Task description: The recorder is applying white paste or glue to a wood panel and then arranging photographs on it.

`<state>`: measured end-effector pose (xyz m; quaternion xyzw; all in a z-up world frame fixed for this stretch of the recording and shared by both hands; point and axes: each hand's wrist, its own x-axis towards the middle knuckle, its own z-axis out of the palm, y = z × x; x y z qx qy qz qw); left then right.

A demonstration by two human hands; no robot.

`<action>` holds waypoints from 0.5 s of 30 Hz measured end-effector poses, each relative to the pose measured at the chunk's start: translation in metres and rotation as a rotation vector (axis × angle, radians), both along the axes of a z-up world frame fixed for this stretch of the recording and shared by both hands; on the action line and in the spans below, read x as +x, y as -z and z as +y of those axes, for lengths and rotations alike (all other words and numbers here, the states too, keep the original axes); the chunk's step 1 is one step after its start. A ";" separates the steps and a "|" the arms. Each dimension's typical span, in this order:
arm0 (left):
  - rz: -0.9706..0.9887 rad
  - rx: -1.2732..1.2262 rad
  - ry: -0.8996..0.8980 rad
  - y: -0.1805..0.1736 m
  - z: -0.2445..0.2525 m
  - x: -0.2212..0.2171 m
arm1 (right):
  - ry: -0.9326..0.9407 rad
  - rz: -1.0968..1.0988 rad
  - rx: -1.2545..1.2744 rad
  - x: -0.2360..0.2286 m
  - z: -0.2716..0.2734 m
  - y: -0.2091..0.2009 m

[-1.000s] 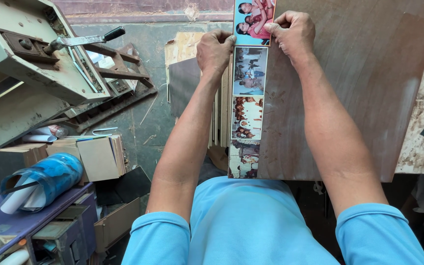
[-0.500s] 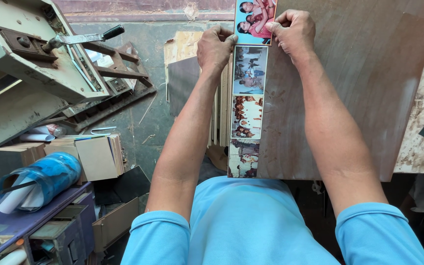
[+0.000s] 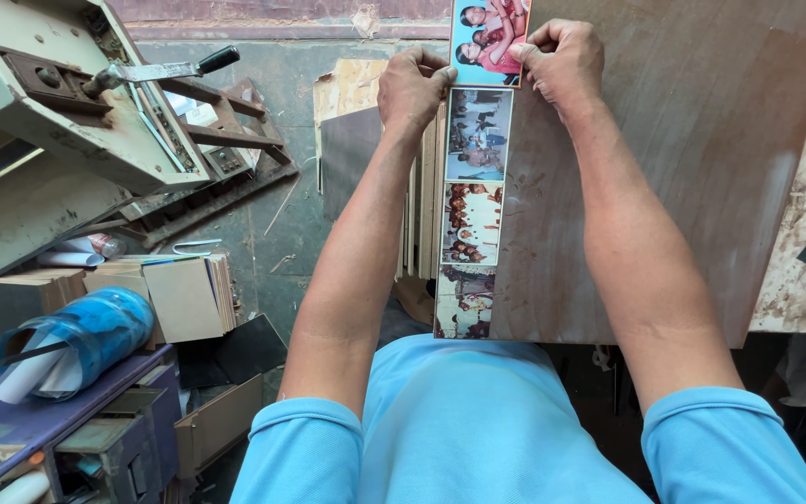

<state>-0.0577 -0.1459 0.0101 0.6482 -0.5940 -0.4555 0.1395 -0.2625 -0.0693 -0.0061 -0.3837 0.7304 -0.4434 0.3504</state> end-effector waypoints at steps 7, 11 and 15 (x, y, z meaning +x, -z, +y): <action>-0.001 -0.001 0.002 0.004 0.000 0.000 | 0.014 0.017 0.025 0.002 0.001 -0.001; 0.004 -0.007 -0.007 0.001 0.001 0.000 | 0.011 0.053 0.017 0.002 0.001 0.002; -0.018 -0.016 -0.008 -0.003 0.011 0.000 | 0.030 0.051 0.000 0.002 0.001 0.001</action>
